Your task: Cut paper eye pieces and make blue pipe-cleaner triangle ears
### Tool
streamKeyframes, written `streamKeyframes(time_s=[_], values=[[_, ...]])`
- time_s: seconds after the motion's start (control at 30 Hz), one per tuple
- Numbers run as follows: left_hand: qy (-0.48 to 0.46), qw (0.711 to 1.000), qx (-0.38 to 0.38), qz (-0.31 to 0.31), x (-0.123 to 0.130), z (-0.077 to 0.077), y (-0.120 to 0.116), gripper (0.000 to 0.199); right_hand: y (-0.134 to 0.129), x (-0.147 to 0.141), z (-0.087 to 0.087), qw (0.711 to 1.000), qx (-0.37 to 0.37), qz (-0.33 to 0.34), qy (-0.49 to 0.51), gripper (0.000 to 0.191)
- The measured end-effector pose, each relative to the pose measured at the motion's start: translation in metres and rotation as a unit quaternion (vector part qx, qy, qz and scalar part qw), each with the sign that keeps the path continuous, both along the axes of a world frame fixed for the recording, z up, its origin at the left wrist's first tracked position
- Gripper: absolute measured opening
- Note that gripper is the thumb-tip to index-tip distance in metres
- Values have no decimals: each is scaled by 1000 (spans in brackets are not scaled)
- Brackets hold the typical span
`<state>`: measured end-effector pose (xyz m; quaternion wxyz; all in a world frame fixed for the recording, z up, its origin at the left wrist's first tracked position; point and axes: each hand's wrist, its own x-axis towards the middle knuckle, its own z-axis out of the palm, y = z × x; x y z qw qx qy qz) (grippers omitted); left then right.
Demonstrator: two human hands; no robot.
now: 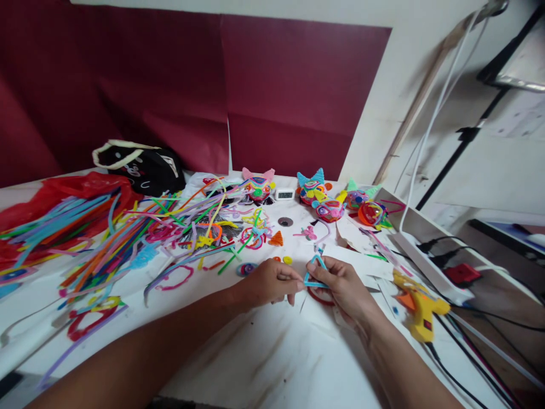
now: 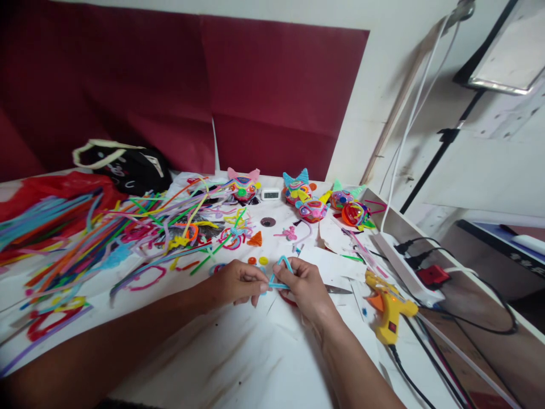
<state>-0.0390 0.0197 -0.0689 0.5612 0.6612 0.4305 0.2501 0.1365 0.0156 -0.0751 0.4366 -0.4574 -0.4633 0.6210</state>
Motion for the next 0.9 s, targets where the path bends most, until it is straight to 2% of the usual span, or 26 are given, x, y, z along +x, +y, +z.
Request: streamKeyframes(time_s=[0.2, 0.33, 0.53, 0.6, 0.73, 0.9], values=[[-10, 1000, -1, 15, 3, -1, 0, 20, -1, -2, -3, 1000, 0, 10, -12, 33], [-21, 999, 15, 34, 2, -3, 0, 19, -1, 3, 5, 999, 11, 35, 8, 33], [-56, 994, 40, 82, 0, -7, 4, 17, 6, 19, 20, 995, 28, -81, 57, 39], [-53, 993, 46, 92, 0, -7, 4, 17, 6, 20, 19, 997, 27, -65, 39, 36], [-47, 993, 55, 97, 1, -5, 4, 18, 1, 11, 10, 999, 28, 19, -22, 29], [-43, 993, 72, 86, 1, -8, 4, 18, -3, 2, 2, 998, 15, 59, -10, 29]])
